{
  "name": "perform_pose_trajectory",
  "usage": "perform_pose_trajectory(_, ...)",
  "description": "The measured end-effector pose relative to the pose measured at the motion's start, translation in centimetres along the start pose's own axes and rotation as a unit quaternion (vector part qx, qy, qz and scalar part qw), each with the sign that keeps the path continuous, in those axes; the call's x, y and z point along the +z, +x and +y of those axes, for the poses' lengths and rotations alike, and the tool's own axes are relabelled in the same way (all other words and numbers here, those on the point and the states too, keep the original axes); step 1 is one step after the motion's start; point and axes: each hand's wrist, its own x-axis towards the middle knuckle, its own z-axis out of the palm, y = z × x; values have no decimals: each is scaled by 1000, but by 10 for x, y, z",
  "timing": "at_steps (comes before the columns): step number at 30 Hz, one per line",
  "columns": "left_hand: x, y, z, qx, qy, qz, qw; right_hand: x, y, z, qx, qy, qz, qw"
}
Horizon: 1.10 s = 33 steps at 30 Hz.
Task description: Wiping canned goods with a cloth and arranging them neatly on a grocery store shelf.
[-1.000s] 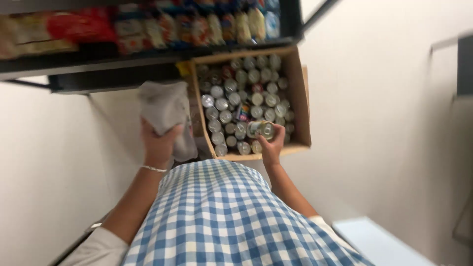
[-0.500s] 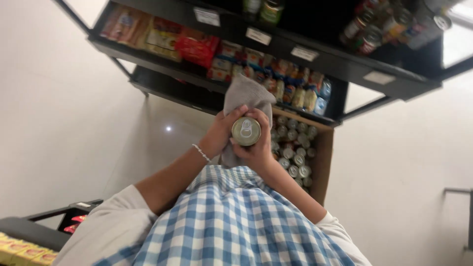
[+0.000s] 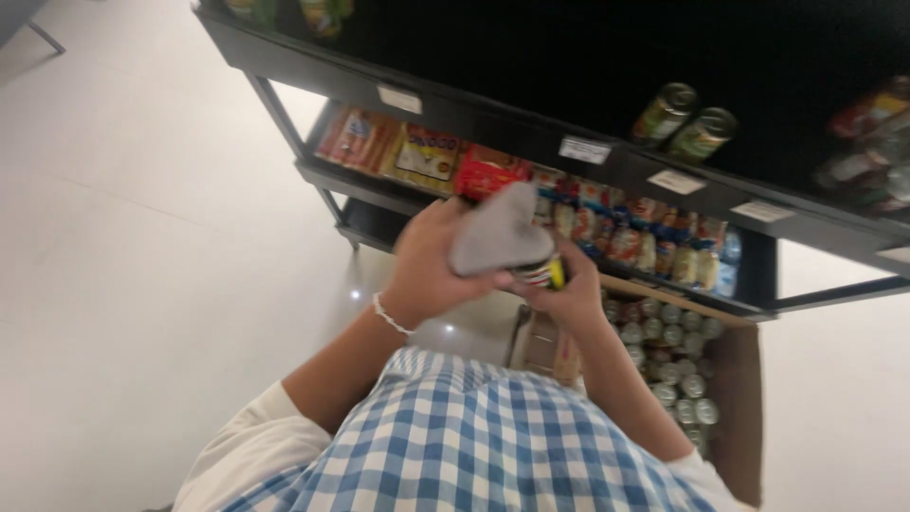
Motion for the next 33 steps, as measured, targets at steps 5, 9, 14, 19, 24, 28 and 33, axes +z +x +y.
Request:
perform_pose_trajectory(5,-71,38,-23,203,182,-1,962,127,44,-54,-55,-201,-62,976)
perform_pose_trajectory(9,-99,65,-89,111,-94,-138,980,183,77,-102,30,-371,-107,922)
perform_pose_trajectory(14,-99,106,-153,-114,-343,-184,914,216,113,-100,-55,-585,-146,796)
perform_pose_trajectory(19,-93,117,-201,-185,-540,-108,814,234,138,-104,-198,-407,-117,884)
perform_pose_trajectory(24,-98,105,-233,-362,-688,-166,607,247,181,-73,-227,-461,-98,852)
perform_pose_trajectory(28,-133,131,-244,-320,-593,-147,724,214,239,-17,-177,-378,-64,906)
perform_pose_trajectory(33,-193,147,-250,-344,-479,32,807,136,376,46,-204,-188,20,961)
